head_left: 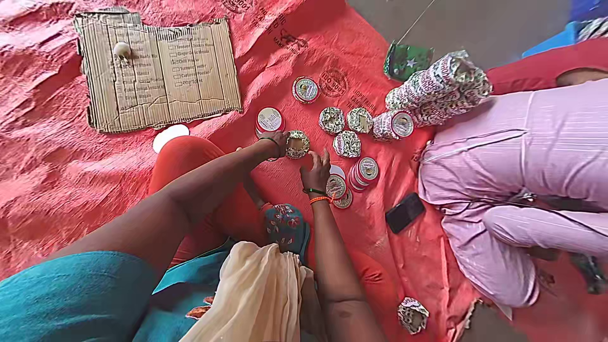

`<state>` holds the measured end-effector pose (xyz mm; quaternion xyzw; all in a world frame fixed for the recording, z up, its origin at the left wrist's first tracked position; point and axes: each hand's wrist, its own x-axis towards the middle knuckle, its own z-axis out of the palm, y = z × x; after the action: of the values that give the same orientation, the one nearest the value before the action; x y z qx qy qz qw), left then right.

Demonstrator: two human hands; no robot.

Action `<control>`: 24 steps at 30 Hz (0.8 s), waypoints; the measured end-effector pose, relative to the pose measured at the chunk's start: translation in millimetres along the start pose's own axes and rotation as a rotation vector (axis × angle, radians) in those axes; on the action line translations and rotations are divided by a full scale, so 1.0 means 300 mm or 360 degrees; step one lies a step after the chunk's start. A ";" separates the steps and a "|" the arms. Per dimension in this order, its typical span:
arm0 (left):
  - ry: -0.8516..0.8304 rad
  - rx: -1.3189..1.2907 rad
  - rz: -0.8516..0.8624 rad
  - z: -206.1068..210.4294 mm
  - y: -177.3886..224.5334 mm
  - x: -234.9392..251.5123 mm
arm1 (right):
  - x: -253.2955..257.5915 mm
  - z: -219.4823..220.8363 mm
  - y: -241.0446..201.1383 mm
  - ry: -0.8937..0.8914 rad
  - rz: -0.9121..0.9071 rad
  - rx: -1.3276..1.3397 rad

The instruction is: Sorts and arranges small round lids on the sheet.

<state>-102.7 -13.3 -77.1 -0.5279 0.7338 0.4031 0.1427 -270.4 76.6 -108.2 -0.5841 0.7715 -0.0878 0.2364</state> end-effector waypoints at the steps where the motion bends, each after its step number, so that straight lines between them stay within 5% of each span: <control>1: -0.0001 0.0001 0.0034 -0.024 -0.004 -0.034 | 0.015 0.004 -0.015 -0.0014 -0.0006 -0.0078; 4: 0.0173 -0.0136 0.0209 -0.118 -0.048 -0.208 | 0.019 0.007 -0.047 -0.0128 0.0022 -0.0274; 6: 0.0425 -0.0430 0.0379 -0.136 -0.128 -0.326 | 0.017 0.021 -0.028 0.0067 -0.0055 -0.0206; 10: 0.0867 -0.1037 0.0588 -0.026 -0.295 -0.467 | 0.048 0.012 -0.028 0.0013 -0.0037 -0.0214; 13: 0.1022 -0.1068 0.0750 0.005 -0.300 -0.479 | 0.066 -0.020 -0.080 -0.0009 0.0017 -0.0160; 24: 0.0900 -0.0950 0.0759 -0.016 -0.274 -0.444 | 0.150 -0.024 -0.184 -0.0131 -0.0007 -0.0254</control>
<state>25.1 61.4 -25.7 -0.4516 0.6968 0.4583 -0.3170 -235.6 16.6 -90.8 -0.6058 0.7645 -0.0023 0.2204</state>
